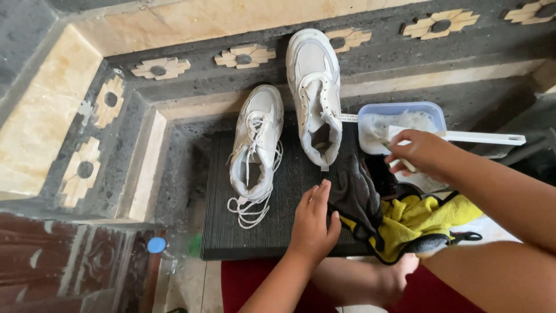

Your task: Cleaning the upper part of a white sneaker using a toothbrush, cleaning solution, and a cloth.

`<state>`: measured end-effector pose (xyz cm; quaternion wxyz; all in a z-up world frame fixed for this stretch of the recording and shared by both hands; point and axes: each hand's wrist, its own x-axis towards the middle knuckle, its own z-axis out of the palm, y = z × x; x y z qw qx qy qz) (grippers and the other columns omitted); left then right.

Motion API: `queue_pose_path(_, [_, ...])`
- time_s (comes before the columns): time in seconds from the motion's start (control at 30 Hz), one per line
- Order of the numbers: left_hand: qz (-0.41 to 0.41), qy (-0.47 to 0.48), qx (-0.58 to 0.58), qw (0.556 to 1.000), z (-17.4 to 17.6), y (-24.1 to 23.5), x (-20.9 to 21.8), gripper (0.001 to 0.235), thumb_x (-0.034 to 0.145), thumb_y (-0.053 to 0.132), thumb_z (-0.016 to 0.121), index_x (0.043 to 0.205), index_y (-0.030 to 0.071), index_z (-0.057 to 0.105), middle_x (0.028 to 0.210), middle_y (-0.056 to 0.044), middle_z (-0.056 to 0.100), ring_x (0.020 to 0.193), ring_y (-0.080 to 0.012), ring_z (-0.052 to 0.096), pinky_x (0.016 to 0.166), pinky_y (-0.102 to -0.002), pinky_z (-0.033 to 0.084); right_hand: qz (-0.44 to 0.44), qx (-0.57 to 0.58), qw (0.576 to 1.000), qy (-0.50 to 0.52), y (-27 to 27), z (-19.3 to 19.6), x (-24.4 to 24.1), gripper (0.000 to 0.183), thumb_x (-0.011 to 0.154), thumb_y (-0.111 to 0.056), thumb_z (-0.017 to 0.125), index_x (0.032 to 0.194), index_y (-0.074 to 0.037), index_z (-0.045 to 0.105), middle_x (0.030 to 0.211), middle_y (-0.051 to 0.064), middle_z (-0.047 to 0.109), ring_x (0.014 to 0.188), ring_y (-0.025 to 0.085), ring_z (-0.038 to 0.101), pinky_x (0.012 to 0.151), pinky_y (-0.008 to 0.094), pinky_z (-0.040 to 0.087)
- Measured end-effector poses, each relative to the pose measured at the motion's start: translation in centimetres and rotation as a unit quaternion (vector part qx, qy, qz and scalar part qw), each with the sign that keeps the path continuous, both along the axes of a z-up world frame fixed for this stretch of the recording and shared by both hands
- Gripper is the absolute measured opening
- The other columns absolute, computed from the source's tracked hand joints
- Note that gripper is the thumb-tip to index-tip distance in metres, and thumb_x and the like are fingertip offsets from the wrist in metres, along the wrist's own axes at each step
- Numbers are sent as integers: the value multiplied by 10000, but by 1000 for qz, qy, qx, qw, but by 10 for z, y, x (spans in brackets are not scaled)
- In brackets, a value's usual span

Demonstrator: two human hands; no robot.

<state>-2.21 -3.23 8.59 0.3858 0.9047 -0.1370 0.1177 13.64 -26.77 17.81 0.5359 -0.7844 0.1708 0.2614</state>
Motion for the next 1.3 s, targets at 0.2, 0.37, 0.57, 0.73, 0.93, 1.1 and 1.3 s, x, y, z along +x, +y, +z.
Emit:
queue_pose_path(0.2, [-30, -76, -21, 996, 4, -10, 21, 459, 989, 147, 504, 1415, -24, 506, 1167, -184, 666, 1088, -375, 626, 921, -519, 492, 264, -392, 851, -228, -44, -3, -16, 314, 1027, -239, 479, 1327, -252, 387, 767, 209, 688, 607, 385, 622, 614, 483, 431])
queue_pose_path(0.37, [-15, -91, -7, 996, -8, -25, 35, 409, 1000, 178, 504, 1352, -21, 557, 1220, -186, 663, 1056, -379, 648, 868, -519, 513, 234, -385, 889, -81, -32, 33, -43, 578, 956, -180, 407, 1512, -335, 380, 812, 91, 636, 653, 235, 538, 612, 382, 415])
queue_pose_path(0.57, [-20, -74, -21, 997, -19, -22, 37, 403, 975, 143, 546, 1349, -8, 532, 1212, -181, 632, 1090, -361, 610, 933, -506, 508, 263, -411, 868, -93, -60, -17, -31, 490, 1038, -385, 460, 1493, -415, 279, 695, 168, 617, 546, 311, 578, 560, 418, 426])
queue_pose_path(0.73, [-16, -85, -19, 996, -23, -25, 39, 382, 963, 129, 554, 1320, -6, 552, 1190, -182, 632, 1075, -352, 615, 928, -485, 514, 263, -388, 859, -207, -65, -36, -27, 590, 1042, -254, 417, 1579, -263, 171, 714, 234, 649, 534, 398, 594, 535, 479, 416])
queue_pose_path(0.93, [-8, -97, -27, 995, -27, -24, 41, 379, 965, 124, 563, 1319, -13, 556, 1191, -191, 621, 1091, -344, 616, 949, -470, 527, 209, -371, 894, -139, -53, -19, -23, 594, 1076, -274, 362, 1624, -302, 134, 612, 247, 600, 407, 333, 481, 397, 401, 319])
queue_pose_path(1.1, [-8, -98, -32, 995, -29, -23, 41, 370, 973, 120, 553, 1317, -16, 551, 1179, -186, 617, 1079, -338, 611, 950, -464, 524, 210, -357, 910, -27, -41, 11, -34, 518, 1088, -350, 315, 1595, -384, 212, 664, 176, 566, 485, 241, 430, 470, 366, 358])
queue_pose_path(1.3, [3, -86, -36, 996, -32, -22, 41, 442, 948, 159, 586, 1359, 4, 544, 1107, -178, 582, 999, -362, 620, 824, -470, 526, 482, -585, 504, -414, -81, -36, -41, 330, 824, -10, 714, 1152, -27, 693, 1569, 262, 403, 723, 282, 793, 555, 341, 631])
